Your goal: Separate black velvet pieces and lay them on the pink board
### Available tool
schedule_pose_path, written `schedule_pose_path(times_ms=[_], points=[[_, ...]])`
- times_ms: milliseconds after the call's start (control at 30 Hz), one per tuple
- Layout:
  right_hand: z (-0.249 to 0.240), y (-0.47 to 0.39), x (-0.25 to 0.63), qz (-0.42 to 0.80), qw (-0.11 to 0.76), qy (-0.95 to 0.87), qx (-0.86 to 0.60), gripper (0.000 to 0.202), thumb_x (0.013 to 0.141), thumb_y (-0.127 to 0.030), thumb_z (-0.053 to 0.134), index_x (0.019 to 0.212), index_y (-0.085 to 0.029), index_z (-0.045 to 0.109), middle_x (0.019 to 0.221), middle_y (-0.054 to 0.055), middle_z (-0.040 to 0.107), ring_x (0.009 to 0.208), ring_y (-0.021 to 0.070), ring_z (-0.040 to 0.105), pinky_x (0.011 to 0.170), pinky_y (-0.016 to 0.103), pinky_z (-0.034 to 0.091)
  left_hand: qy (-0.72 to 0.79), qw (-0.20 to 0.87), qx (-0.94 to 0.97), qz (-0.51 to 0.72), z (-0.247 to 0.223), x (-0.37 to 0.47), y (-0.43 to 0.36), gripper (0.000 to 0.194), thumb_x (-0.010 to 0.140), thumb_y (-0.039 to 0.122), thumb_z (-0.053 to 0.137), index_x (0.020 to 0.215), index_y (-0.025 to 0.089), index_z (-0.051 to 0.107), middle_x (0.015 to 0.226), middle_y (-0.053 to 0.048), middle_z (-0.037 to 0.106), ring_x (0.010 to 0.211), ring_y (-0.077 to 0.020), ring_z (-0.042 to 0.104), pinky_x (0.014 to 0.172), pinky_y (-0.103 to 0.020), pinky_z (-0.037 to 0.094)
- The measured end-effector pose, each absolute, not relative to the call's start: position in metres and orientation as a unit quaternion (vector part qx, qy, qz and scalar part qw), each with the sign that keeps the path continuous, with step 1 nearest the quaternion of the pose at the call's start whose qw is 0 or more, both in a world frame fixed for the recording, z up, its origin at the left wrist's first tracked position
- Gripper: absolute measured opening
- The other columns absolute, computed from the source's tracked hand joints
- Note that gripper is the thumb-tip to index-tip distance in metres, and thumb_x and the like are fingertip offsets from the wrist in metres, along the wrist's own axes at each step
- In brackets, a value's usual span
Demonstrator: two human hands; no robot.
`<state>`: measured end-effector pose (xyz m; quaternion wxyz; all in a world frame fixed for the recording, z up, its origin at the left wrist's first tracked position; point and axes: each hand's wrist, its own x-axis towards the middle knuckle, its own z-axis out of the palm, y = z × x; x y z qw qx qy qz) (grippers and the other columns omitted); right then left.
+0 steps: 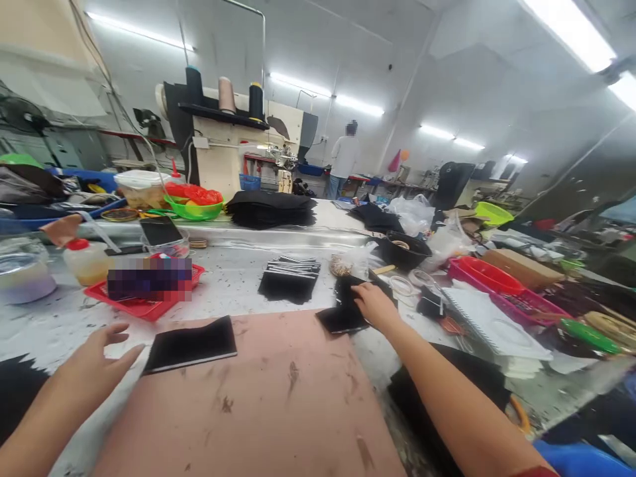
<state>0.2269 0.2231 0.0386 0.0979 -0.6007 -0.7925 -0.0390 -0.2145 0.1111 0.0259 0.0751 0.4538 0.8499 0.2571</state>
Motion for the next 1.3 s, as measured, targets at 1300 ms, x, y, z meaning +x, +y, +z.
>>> schedule_pose_path(times_ms=[1300], points=[[0.026, 0.052, 0.134, 0.105, 0.188, -0.940, -0.264, 0.029, 0.079, -0.006, 0.038, 0.093, -0.022, 0.059, 0.074, 0.001, 0.064, 0.061, 0.0158, 0.060, 0.053, 0.024, 0.044, 0.599, 0.675, 0.275, 0.331, 0.009, -0.029, -0.012, 0.020, 0.056, 0.023, 0.066, 0.069, 0.016, 0.053, 0.046, 0.006, 0.054, 0.048, -0.0105, 0.052, 0.050, -0.023, 0.040]])
